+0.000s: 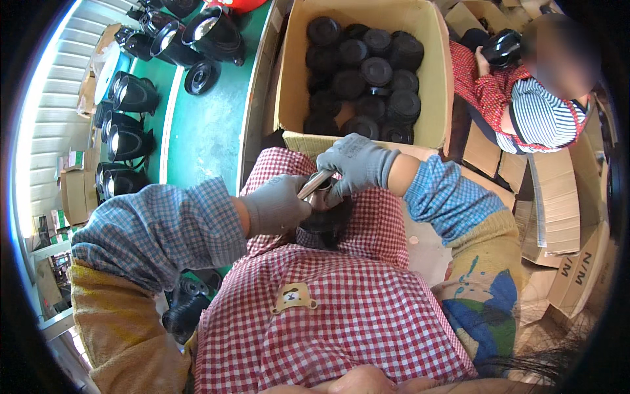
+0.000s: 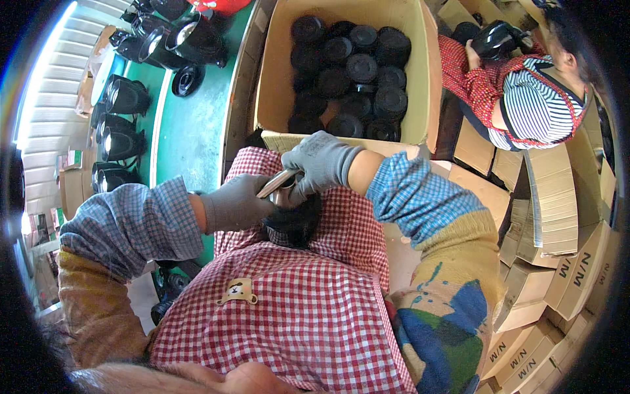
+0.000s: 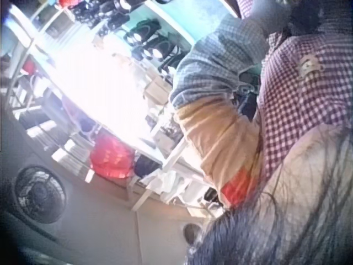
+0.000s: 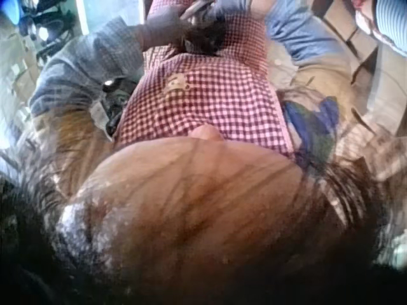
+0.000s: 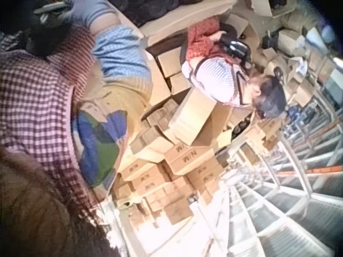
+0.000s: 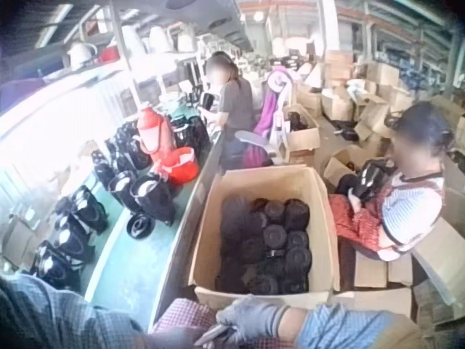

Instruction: The person assembles black kitchenware by inserting a metal rod into a black base and attaching a lid. The person repeats this process for multiple units, placing the finished items on a green table.

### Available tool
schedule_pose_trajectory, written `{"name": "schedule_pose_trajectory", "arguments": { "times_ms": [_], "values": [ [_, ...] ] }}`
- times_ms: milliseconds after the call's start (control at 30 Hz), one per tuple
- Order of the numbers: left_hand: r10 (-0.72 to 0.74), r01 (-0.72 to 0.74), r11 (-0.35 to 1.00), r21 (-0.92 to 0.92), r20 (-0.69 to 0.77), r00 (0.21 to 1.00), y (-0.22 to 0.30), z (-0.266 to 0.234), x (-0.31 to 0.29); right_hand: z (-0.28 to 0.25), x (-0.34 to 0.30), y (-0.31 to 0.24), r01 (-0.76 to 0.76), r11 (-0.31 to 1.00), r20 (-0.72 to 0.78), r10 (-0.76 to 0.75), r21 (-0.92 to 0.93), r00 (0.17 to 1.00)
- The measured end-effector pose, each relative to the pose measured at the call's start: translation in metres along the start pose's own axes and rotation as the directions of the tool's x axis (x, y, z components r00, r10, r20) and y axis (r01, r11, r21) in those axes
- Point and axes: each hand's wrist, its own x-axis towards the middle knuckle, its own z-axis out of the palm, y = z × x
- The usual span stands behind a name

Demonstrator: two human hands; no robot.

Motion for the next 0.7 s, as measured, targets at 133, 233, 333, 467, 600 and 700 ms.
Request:
{"name": "schedule_pose_trajectory", "arguments": {
  "times_ms": [133, 233, 333, 467, 600, 700],
  "values": [
    [0.168, -0.185, 0.963, 0.197, 0.1, 0.981, -0.024, -0.022, 0.014, 0.015, -0.011, -0.017, -0.178, 0.982, -0.105, 0.185, 0.066, 0.977],
    [0.295, -0.327, 0.912, 0.247, 0.158, 0.942, -0.03, -0.037, 0.027, -0.001, -0.019, -0.03, -0.265, 0.963, -0.049, 0.268, 0.056, 0.962],
    [0.304, -0.348, 0.9, 0.263, 0.192, 0.933, -0.018, -0.035, 0.025, -0.032, -0.017, -0.004, -0.125, 0.981, 0.262, 0.083, 0.151, 0.961],
    [0.343, -0.386, 0.899, 0.206, 0.216, 0.914, -0.015, -0.044, 0.034, -0.048, -0.004, 0.013, -0.106, 0.98, 0.405, 0.03, 0.167, 0.914],
    [0.457, -0.516, 0.837, 0.183, 0.286, 0.842, -0.033, -0.051, 0.058, -0.038, -0.012, 0.015, -0.202, 0.896, 0.361, 0.051, 0.396, 0.931],
    [0.489, -0.607, 0.733, 0.307, 0.382, 0.784, -0.037, -0.067, 0.078, -0.033, -0.019, -0.002, -0.214, 0.762, 0.278, 0.046, 0.611, 0.959]
  ]
}}
